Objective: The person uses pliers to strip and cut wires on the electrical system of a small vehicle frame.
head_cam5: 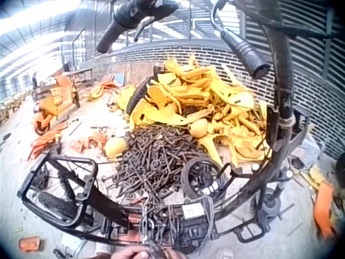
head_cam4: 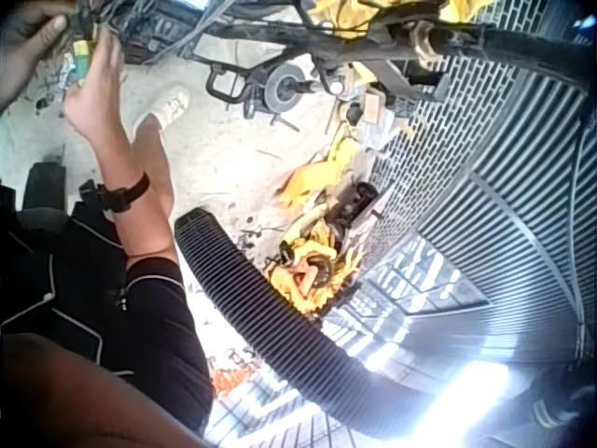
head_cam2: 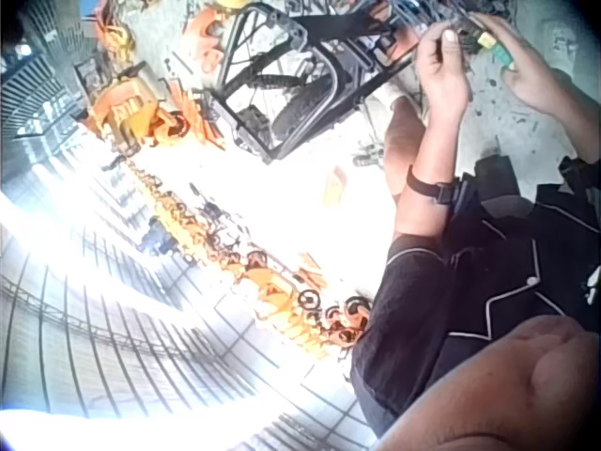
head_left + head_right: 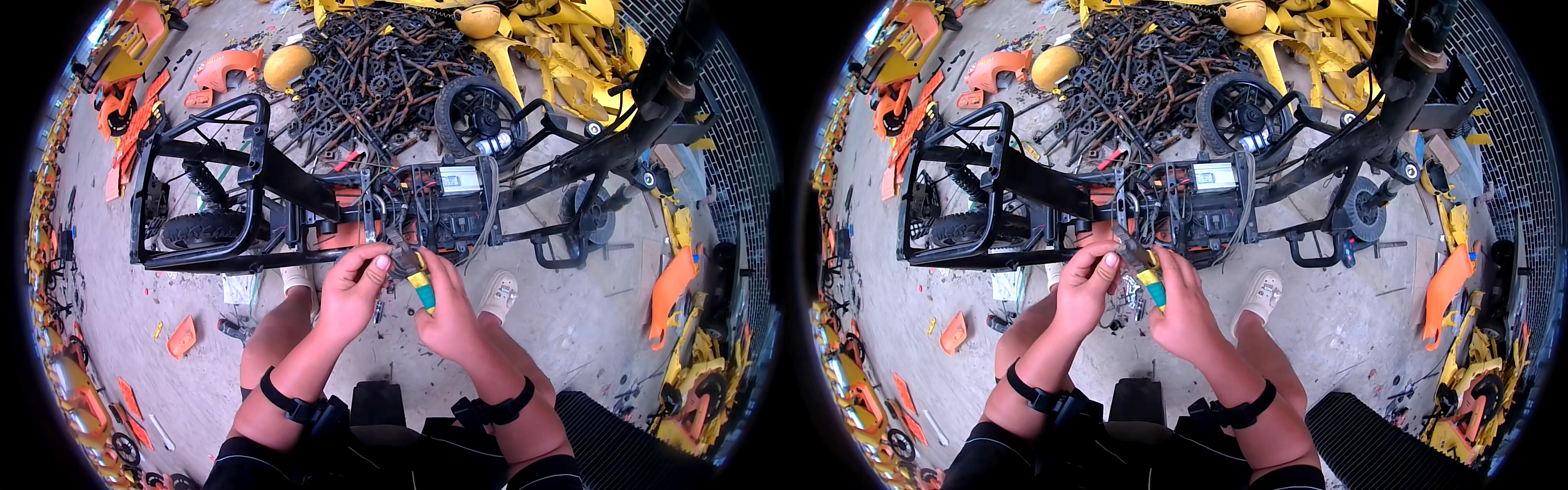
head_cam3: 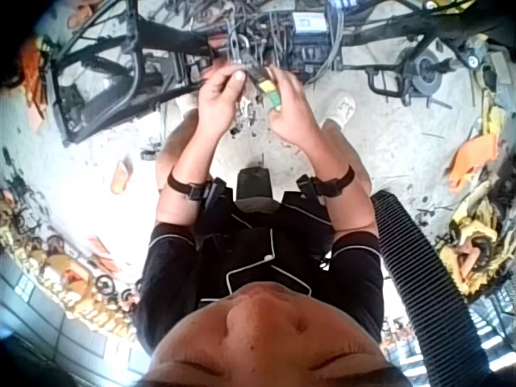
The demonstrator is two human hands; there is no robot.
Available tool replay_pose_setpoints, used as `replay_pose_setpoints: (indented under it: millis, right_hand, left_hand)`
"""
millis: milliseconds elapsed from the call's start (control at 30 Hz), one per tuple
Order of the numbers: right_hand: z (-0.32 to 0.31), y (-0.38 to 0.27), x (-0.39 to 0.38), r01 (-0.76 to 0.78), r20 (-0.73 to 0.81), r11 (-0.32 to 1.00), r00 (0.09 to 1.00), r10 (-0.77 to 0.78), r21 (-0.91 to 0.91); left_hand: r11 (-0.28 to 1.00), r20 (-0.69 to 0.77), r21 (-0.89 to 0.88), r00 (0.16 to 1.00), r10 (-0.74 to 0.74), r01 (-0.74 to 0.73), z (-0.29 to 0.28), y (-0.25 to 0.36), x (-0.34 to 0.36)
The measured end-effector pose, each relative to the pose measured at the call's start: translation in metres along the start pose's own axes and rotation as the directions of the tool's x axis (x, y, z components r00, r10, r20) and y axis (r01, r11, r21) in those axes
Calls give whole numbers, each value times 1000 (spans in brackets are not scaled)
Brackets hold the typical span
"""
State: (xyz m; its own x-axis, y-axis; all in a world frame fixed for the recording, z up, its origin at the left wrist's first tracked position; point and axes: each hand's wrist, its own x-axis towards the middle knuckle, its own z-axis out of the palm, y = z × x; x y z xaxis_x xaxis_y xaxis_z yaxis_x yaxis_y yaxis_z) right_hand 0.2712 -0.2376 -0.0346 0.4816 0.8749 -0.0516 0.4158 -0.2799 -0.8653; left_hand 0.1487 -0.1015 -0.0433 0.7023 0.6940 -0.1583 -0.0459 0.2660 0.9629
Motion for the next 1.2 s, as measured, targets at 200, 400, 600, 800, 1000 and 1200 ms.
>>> replay_pose_setpoints:
  millis: [200, 400, 600, 800, 1000, 1200]
  right_hand:
    - [-2, 2, 0, 23, -19, 996, 1000, -25, -85]
    - [-1, 3, -1, 26, -6, 991, 1000, -27, -134]
    - [-1, 4, 0, -16, 52, 986, 998, 24, -167]
    - [-3, 6, 2, -79, 12, 981, 997, 82, -175]
    - [-5, 18, 4, -199, -117, 978, 975, 191, -62]
    - [-4, 18, 7, -300, -170, 953, 938, 301, 29]
  left_hand:
    - [1000, -41, 23, 999, -11, 12, 3, 5, 0]
    - [998, -17, 22, 998, 63, -63, -1, -10, 6]
    - [934, -66, 336, 986, 153, -123, -4, -13, 4]
    - [879, -41, 465, 989, 140, -105, 0, 1, 1]
    - [896, 23, 444, 999, -48, 33, 0, 8, 1]
    - [958, 51, 250, 986, -158, 141, -9, -10, 5]
